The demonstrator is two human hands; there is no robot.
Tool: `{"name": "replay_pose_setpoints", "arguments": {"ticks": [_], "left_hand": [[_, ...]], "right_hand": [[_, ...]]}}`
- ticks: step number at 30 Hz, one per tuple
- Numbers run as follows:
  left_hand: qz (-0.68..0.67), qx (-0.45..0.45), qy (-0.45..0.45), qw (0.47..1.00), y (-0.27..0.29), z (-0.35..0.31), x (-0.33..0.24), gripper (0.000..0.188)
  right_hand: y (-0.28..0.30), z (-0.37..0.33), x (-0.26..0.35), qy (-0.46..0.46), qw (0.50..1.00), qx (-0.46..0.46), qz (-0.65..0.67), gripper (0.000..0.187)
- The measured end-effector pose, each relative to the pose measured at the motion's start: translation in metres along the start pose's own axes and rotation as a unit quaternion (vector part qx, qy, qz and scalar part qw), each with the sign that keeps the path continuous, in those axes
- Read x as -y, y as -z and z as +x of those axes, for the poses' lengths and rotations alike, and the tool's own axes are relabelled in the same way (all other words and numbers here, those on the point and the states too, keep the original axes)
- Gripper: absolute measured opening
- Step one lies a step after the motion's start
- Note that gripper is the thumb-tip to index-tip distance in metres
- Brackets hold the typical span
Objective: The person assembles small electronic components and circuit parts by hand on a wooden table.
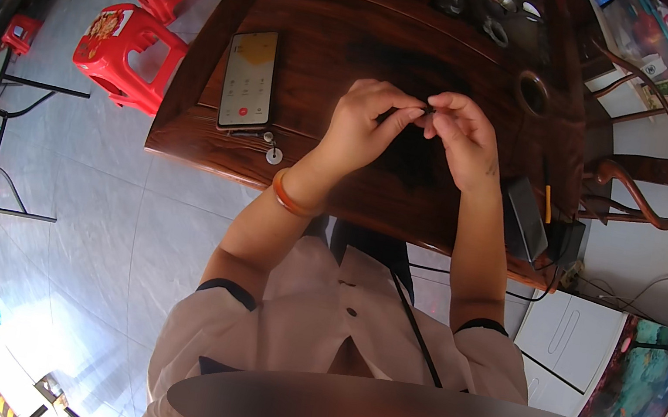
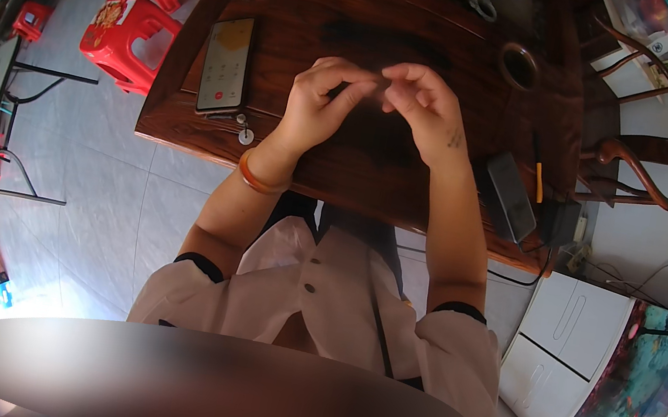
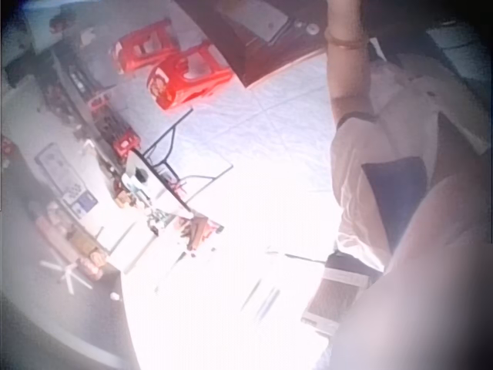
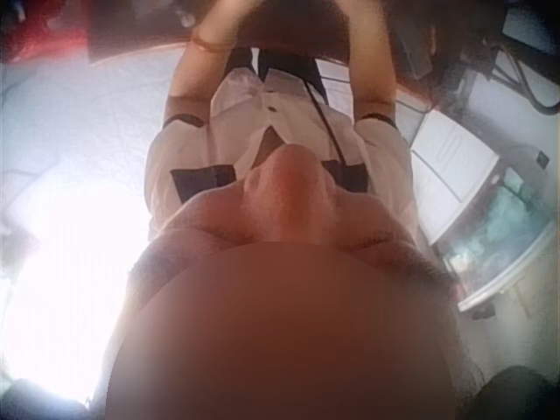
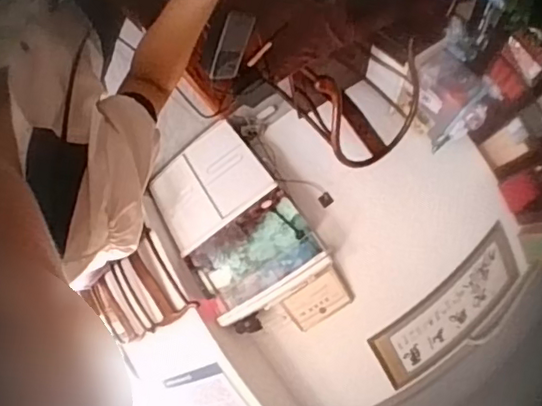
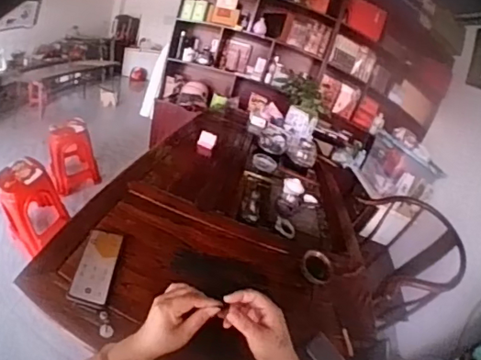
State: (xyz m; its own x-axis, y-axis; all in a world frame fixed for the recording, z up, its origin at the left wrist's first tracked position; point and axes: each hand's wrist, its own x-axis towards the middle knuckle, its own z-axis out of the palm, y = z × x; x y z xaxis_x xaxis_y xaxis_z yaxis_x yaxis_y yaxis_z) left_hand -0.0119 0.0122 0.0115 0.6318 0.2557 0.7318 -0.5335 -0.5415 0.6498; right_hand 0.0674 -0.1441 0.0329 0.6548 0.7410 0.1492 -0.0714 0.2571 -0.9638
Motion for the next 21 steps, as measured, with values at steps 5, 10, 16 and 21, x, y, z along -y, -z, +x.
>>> {"name": "replay_pose_setpoints", "arguments": {"ticks": [5, 10, 16, 21], "left_hand": [[-0.073, 0.039, 0.063, 0.995, -0.001, -0.001, 0.0, 0.005], [-0.071, 0.058, 0.07, 0.993, 0.0, -0.001, 0.0, 0.004], [-0.046, 0.046, 0.061, 0.996, 0.004, -0.001, 0.002, 0.003], [-0.036, 0.032, 0.083, 0.995, 0.005, -0.001, 0.002, 0.002]], "right_hand": [[-0.007, 0.004, -0.002, 0.15, 0.979, -0.012, -0.14, 0.022], [-0.003, 0.0, 0.008, 0.108, 0.963, -0.023, -0.244, 0.009], [0.006, -0.006, 0.019, 0.098, 0.95, -0.044, -0.293, 0.004], [0.008, -0.006, 0.02, 0.132, 0.932, -0.068, -0.33, 0.005]]}}
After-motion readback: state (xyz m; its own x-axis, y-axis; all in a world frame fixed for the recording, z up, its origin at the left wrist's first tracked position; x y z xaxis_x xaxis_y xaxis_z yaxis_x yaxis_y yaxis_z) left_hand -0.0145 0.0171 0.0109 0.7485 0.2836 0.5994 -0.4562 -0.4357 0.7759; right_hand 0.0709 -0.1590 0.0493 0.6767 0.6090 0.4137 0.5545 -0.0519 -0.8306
